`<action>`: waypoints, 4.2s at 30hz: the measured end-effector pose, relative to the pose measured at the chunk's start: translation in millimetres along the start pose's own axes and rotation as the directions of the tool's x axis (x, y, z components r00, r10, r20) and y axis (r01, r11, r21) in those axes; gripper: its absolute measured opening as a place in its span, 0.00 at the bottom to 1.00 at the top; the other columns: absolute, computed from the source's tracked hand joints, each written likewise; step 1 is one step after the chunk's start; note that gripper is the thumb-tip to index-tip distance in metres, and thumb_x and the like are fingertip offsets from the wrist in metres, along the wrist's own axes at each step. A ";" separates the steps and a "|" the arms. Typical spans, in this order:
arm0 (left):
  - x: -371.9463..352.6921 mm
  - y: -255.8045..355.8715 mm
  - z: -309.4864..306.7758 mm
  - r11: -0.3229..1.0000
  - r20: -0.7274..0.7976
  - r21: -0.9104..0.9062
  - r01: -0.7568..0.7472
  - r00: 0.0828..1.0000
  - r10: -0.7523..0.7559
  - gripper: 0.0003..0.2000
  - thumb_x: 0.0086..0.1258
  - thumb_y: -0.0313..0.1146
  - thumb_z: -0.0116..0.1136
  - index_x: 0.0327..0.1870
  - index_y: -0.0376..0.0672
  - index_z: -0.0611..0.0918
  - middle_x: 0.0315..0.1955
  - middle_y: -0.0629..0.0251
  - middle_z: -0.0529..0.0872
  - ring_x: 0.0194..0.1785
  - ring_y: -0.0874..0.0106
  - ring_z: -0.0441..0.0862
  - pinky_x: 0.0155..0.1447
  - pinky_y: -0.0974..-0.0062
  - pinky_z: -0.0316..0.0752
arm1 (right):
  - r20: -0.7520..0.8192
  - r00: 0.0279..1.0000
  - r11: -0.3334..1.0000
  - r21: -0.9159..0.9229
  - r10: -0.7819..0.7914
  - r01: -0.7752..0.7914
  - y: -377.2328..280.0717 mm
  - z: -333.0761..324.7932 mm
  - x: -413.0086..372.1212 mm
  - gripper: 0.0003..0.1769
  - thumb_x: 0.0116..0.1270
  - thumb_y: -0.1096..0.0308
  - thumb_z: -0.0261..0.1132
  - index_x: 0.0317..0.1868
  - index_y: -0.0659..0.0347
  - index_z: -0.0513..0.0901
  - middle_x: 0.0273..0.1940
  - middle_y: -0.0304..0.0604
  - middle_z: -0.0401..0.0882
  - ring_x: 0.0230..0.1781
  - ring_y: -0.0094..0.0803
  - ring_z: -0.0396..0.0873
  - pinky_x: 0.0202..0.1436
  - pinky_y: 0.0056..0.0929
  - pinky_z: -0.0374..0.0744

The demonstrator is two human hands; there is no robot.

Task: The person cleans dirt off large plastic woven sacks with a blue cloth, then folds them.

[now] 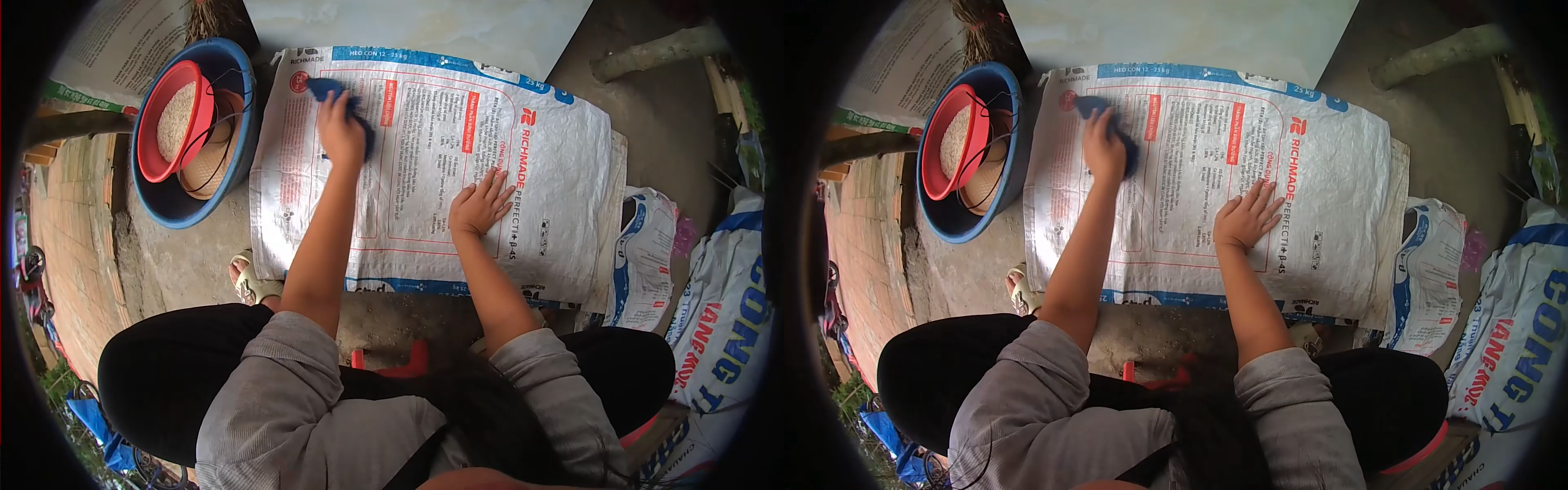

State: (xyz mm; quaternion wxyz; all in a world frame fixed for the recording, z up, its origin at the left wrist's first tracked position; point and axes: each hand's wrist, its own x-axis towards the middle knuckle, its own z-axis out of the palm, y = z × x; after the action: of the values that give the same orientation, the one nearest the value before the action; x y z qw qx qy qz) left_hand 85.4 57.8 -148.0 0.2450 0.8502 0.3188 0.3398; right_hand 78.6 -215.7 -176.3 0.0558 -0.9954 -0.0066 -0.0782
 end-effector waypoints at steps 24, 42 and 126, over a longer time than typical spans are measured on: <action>19.3 -42.0 -26.6 0.990 0.006 0.029 0.135 0.991 -0.135 0.22 0.62 0.21 0.52 0.58 0.42 0.83 0.64 0.49 0.77 0.69 0.49 0.72 0.71 0.60 0.67 | -0.052 0.999 1.000 -0.010 -0.015 0.014 0.3 3.7 -0.8 0.35 0.70 0.58 0.51 0.76 0.58 0.62 0.79 0.48 0.53 0.79 0.62 0.46 0.76 0.64 0.48; -26.9 3.2 -7.0 0.960 0.411 -0.115 -0.253 0.868 0.278 0.24 0.61 0.18 0.48 0.58 0.49 0.83 0.64 0.61 0.79 0.70 0.55 0.71 0.71 0.62 0.69 | -0.026 1.000 1.000 -0.020 -0.007 0.007 -0.1 2.4 -0.5 0.34 0.71 0.58 0.50 0.76 0.58 0.61 0.79 0.47 0.52 0.79 0.61 0.46 0.77 0.62 0.48; -100.5 -82.5 -163.4 0.821 -0.063 0.172 0.544 0.838 -0.542 0.29 0.60 0.30 0.51 0.68 0.51 0.76 0.61 0.60 0.81 0.54 0.47 0.77 0.61 0.58 0.73 | 0.373 0.819 0.899 0.148 -0.436 0.411 18.8 -48.5 -57.9 0.34 0.74 0.50 0.52 0.77 0.50 0.59 0.80 0.43 0.48 0.81 0.50 0.44 0.78 0.61 0.48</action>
State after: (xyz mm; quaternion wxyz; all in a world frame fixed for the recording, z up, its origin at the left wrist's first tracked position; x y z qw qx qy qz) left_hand -122.4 75.1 -136.6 0.2506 0.7412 0.5786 0.2301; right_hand 14.3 -240.1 -139.9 0.0649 -0.9615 -0.2410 0.1151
